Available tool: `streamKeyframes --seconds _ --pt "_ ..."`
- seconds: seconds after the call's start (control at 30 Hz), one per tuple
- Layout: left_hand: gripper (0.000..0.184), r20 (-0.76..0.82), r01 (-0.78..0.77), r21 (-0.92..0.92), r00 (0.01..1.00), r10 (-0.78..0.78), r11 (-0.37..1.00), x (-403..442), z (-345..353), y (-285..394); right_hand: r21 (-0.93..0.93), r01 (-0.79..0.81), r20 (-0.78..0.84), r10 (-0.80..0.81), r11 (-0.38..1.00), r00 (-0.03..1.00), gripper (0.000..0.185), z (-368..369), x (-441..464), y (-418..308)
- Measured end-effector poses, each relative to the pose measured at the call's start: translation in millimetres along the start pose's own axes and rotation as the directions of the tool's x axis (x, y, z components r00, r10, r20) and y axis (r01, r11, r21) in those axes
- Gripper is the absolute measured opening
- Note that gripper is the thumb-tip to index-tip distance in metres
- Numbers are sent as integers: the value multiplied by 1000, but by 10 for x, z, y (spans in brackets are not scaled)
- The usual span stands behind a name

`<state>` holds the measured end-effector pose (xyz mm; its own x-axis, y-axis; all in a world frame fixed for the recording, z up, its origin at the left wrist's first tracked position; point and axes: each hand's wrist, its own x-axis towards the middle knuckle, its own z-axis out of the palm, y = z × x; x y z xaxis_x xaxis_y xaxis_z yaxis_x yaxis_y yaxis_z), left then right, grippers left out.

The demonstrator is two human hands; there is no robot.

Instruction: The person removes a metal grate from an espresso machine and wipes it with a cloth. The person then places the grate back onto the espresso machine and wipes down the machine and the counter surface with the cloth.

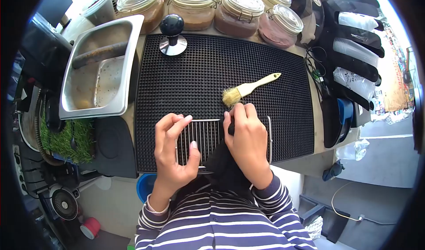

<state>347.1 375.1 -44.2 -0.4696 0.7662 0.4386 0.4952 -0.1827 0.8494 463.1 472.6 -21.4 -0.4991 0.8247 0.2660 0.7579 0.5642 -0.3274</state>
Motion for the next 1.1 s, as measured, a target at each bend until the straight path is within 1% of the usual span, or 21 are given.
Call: streamKeyframes --seconds 0.03,0.17,0.2,0.27,0.33,0.4,0.43,0.47,0.5,0.53,0.57,0.6,0.67,0.73,0.8,0.87,0.9,0.93,1.0,1.03,1.1 --pt "40 2 -3 27 1000 3 1000 6 -7 0 -16 -1 -41 1 1000 999 13 22 -10 -25" --pt "41 -18 8 -24 1000 -9 1000 -25 26 -65 -41 136 137 -130 990 982 14 -186 -411 -56" --pt "42 -5 14 -47 1000 -14 999 -19 19 -54 12 156 198 -155 988 968 15 -281 -525 -54" --pt "44 25 21 -96 1000 -19 995 8 -18 -18 159 61 307 -109 985 945 13 -488 -621 -40" --pt "60 161 20 -83 987 -7 996 34 -122 4 322 -11 250 -74 947 966 10 -668 -626 -47" --pt "71 271 -15 -62 962 31 998 71 -224 44 282 -35 -23 43 959 999 14 -851 -626 -181" --pt "81 349 -18 -86 936 47 996 66 -264 39 274 -92 -173 143 957 974 15 -928 -654 -230" --pt "95 447 -50 -45 892 65 998 73 -331 32 222 -135 -363 210 966 908 17 -977 -673 -276" --pt "104 459 -51 -63 885 74 997 85 -372 28 277 -169 -500 293 946 815 21 -1017 -703 -284" --pt "112 473 -49 -82 878 82 995 89 -402 13 366 -170 -582 368 915 725 35 -1061 -720 -306" --pt "123 509 -41 -63 858 68 997 83 -432 -39 380 -126 -639 358 917 681 42 -1074 -743 -301" --pt "121 513 -57 -79 854 90 995 72 -443 -107 389 -80 -690 348 918 635 49 -1077 -764 -309" --pt "116 546 -24 -79 835 64 997 64 -445 -128 504 -81 -611 422 860 670 58 -992 -764 -454" --pt "115 582 -17 -47 812 41 999 91 -462 -108 486 10 -470 251 874 846 51 -835 -740 -472" --pt "116 605 -17 -32 795 33 999 127 -484 -102 445 63 -321 94 894 942 40 -638 -559 -493" --pt "117 621 -5 -39 783 28 999 146 -508 -101 305 121 -288 -30 945 957 27 -321 -293 -542" --pt "116 619 -30 -24 785 38 999 156 -509 -108 340 81 -179 -20 937 984 25 -92 -221 -558" --pt "116 612 -35 -23 790 42 999 152 -502 -121 279 98 -21 -96 955 995 29 102 -189 -563" --pt "115 588 -37 -15 808 39 999 119 -482 -152 190 73 70 -87 979 994 35 95 -274 -639" --pt "112 572 -59 -6 819 52 998 112 -476 -153 169 133 63 -145 977 987 37 75 -346 -641" --pt "108 599 -44 8 801 30 999 142 -509 -137 206 123 181 -161 971 970 34 -68 -499 -651"
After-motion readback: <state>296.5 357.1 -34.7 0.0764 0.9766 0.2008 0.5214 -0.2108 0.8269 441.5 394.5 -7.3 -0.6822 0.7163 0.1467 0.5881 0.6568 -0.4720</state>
